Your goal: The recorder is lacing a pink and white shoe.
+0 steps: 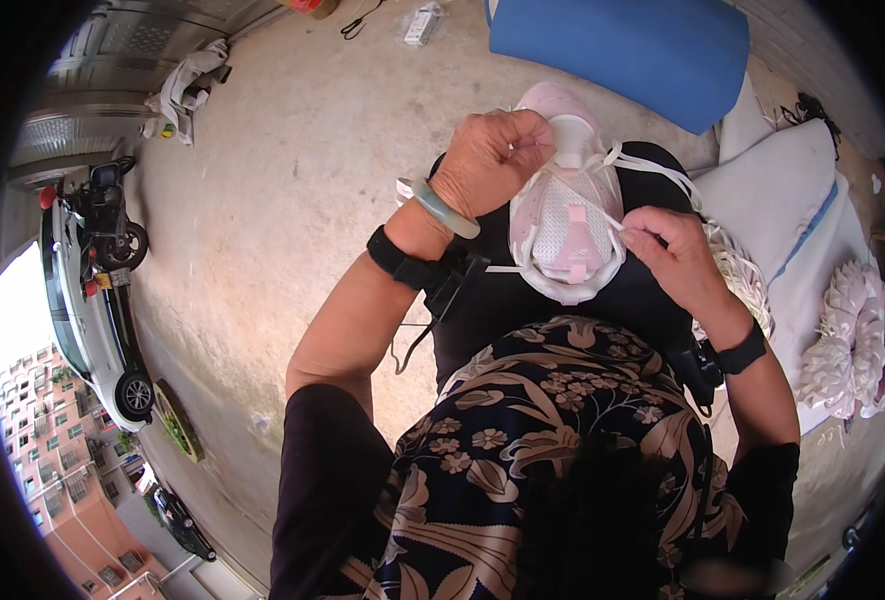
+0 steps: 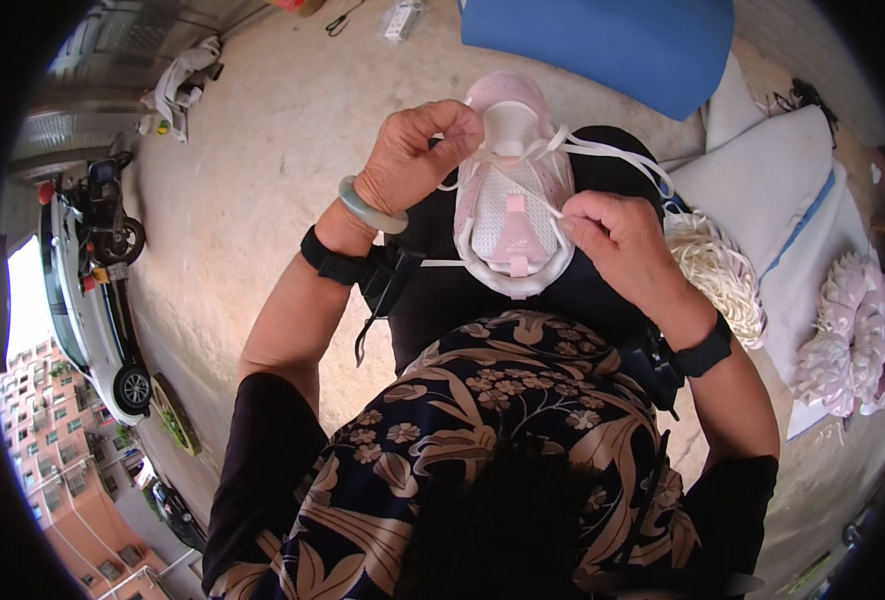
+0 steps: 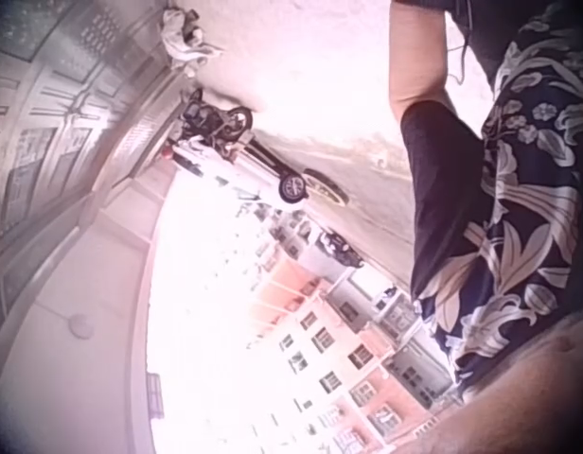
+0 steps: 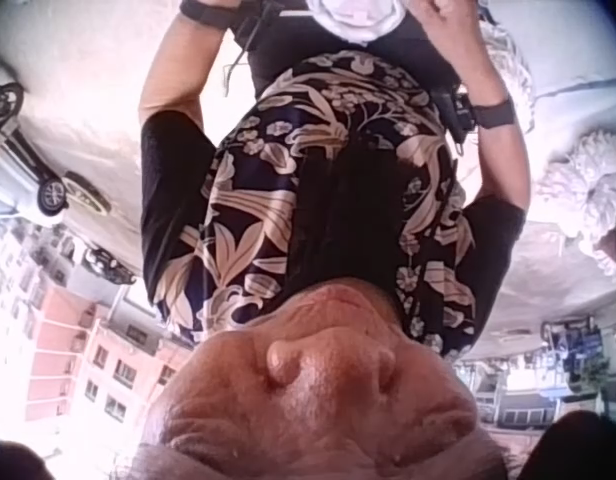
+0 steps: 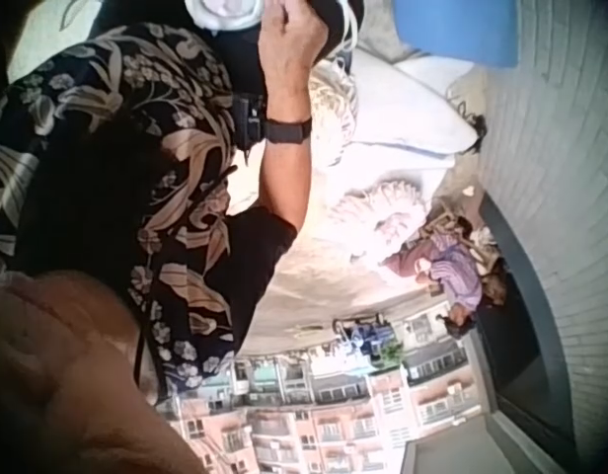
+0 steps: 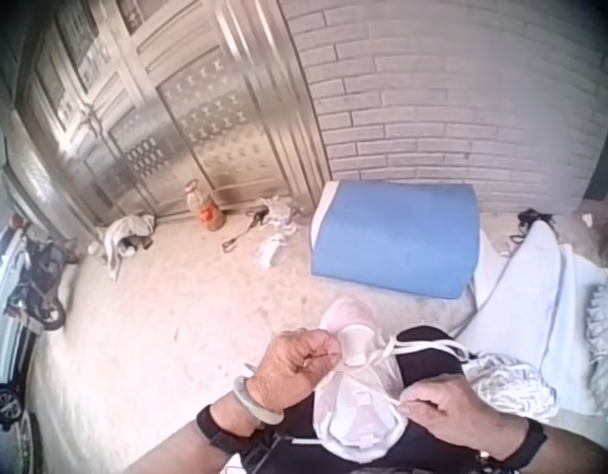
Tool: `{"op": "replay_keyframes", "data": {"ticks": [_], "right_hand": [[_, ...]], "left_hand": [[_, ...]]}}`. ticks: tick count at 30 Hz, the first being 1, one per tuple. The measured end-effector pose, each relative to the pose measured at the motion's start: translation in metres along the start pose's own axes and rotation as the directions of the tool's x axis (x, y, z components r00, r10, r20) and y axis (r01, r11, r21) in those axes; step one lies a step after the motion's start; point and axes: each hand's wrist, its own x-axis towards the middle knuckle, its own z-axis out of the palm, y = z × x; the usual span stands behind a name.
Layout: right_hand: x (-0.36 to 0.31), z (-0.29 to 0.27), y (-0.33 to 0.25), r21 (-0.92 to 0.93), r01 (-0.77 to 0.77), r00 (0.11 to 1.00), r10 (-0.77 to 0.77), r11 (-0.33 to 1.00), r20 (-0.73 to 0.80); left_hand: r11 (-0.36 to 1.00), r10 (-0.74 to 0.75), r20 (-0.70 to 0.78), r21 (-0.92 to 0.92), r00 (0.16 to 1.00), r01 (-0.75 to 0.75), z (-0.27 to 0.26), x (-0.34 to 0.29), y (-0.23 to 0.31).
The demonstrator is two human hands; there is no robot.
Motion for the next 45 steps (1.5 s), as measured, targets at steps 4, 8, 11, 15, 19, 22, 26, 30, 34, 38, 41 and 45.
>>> {"op": "replay_keyframes", "data": {"ticks": [4, 8, 11, 15, 19, 22, 26, 30, 34, 38, 41, 45], "right_hand": [[-0.01, -0.006, -0.012, -0.025, 0.041, 0.997, -0.039, 0.999, 0.064], [-0.039, -0.027, -0.009, -0.068, 0.027, 0.992, -0.019, 0.997, 0.122], [-0.072, -0.05, 0.001, -0.079, -0.241, 0.91, 0.253, 0.967, 0.329], [-0.12, -0.074, 0.029, -0.033, -0.497, 0.802, 0.474, 0.867, 0.363], [-0.138, -0.074, 0.045, -0.014, -0.708, 0.645, 0.655, 0.706, 0.394], [-0.113, -0.069, 0.033, -0.078, -0.654, 0.664, 0.619, 0.753, 0.42], [-0.052, -0.056, 0.008, -0.076, -0.195, 0.924, 0.209, 0.978, 0.319], [-0.005, -0.021, 0.013, -0.082, -0.079, 0.996, 0.074, 0.994, -0.052], [0.034, 0.004, 0.0, -0.175, -0.088, 0.995, 0.078, 0.981, -0.065], [0.05, 0.005, 0.005, -0.344, -0.065, 0.996, 0.082, 0.937, 0.035], [0.048, 0.0, 0.009, -0.348, -0.042, 0.992, 0.081, 0.937, 0.099], [0.045, -0.001, 0.002, -0.316, -0.09, 0.988, 0.124, 0.944, 0.088]], "left_hand": [[0.791, -0.179, 0.189, -0.556, 0.966, 0.255, -0.01, 0.002, 0.003], [0.577, -0.231, 0.17, -0.769, 0.958, 0.276, -0.015, -0.001, -0.006], [0.465, -0.237, 0.159, -0.847, 0.958, 0.256, -0.008, -0.006, -0.012], [0.437, -0.258, 0.172, -0.857, 0.951, 0.274, 0.014, -0.009, -0.01], [0.545, -0.284, 0.112, -0.798, 0.952, 0.257, 0.03, -0.014, -0.008], [0.721, -0.3, -0.041, -0.664, 0.953, 0.199, 0.034, -0.021, -0.005], [0.947, -0.092, -0.377, -0.32, 0.921, -0.036, 0.039, -0.021, -0.009], [0.998, 0.001, -0.318, -0.052, 0.948, -0.018, 0.032, -0.01, 0.013], [0.977, 0.028, -0.235, 0.212, 0.972, 0.023, 0.039, -0.004, 0.017], [0.96, -0.178, -0.15, 0.191, 0.972, 0.205, 0.046, -0.002, 0.02], [0.96, -0.25, -0.094, 0.108, 0.964, 0.259, 0.048, 0.001, 0.013], [0.968, -0.248, -0.015, -0.047, 0.969, 0.247, 0.048, 0.0, 0.003]]}}
